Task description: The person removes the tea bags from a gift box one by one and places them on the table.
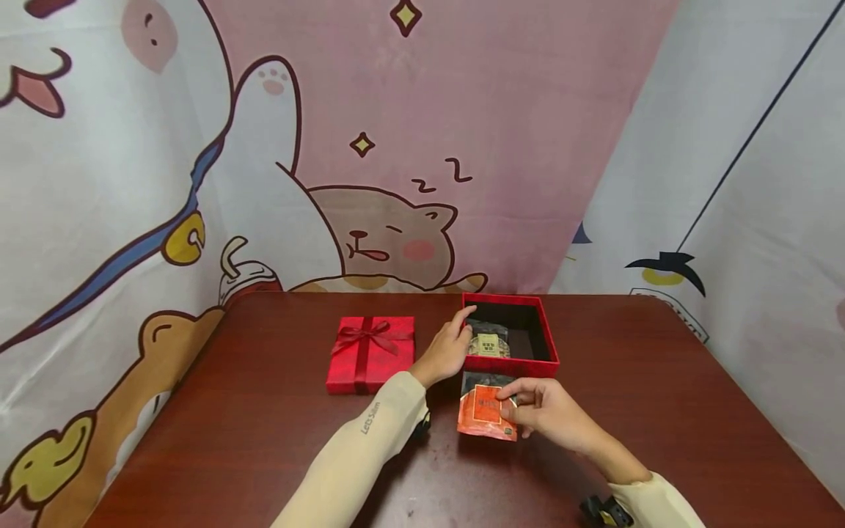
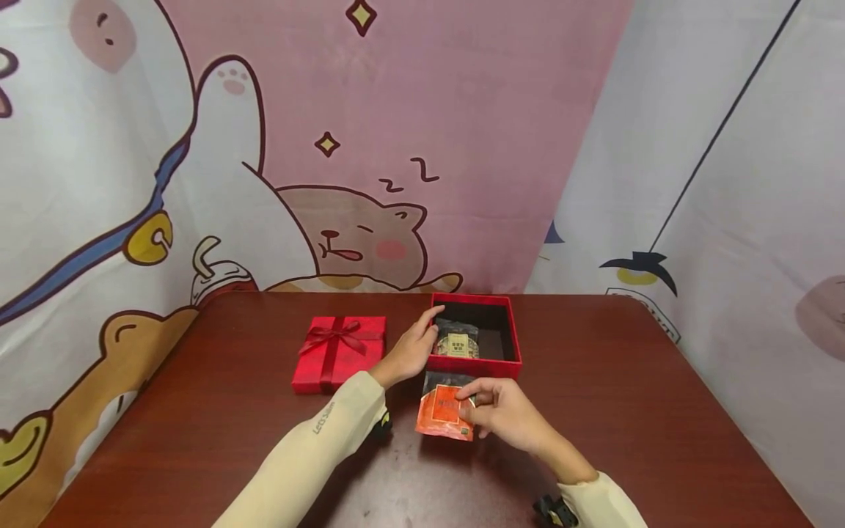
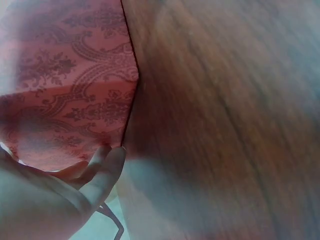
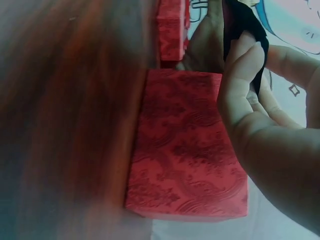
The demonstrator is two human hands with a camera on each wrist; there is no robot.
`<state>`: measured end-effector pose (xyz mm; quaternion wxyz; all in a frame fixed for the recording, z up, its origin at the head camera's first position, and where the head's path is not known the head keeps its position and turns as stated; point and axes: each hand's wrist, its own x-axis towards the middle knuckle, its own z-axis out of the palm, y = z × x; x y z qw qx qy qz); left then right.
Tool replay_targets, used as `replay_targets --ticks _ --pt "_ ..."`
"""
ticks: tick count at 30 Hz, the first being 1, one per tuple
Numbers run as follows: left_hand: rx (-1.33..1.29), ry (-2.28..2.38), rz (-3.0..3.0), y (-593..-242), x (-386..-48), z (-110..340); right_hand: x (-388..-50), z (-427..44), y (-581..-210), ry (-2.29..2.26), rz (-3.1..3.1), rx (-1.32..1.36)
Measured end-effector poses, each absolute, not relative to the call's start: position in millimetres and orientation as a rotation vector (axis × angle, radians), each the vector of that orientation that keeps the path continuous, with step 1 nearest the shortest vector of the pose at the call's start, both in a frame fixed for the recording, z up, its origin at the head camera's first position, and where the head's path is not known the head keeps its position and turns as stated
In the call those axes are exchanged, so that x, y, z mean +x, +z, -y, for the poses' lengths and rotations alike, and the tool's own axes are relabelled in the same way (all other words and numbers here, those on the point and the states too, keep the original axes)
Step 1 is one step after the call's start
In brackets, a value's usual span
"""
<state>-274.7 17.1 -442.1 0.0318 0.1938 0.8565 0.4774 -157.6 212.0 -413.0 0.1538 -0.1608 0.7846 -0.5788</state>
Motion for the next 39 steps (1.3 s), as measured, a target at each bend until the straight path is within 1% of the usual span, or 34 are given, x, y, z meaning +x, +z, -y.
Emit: replay_targets --ticks 8,20,28,39 --pt "0.616 1.475 -2.623 -443 -276 -16 -158 -220 -427 -1.650 -2.173 -0.554" --pt "0.574 1.468 -2.597 -444 -273 -15 -156 -223 -442 -1.573 -2.129 -0.533" --pt "0.593 1.470 -2.610 -445 -274 -15 -156 -223 -447 -1.536 -2.110 -0.516" --pt "0.572 1.468 -2.618 -443 -275 -17 -156 -226 -451 -1.515 -2.079 -0.572"
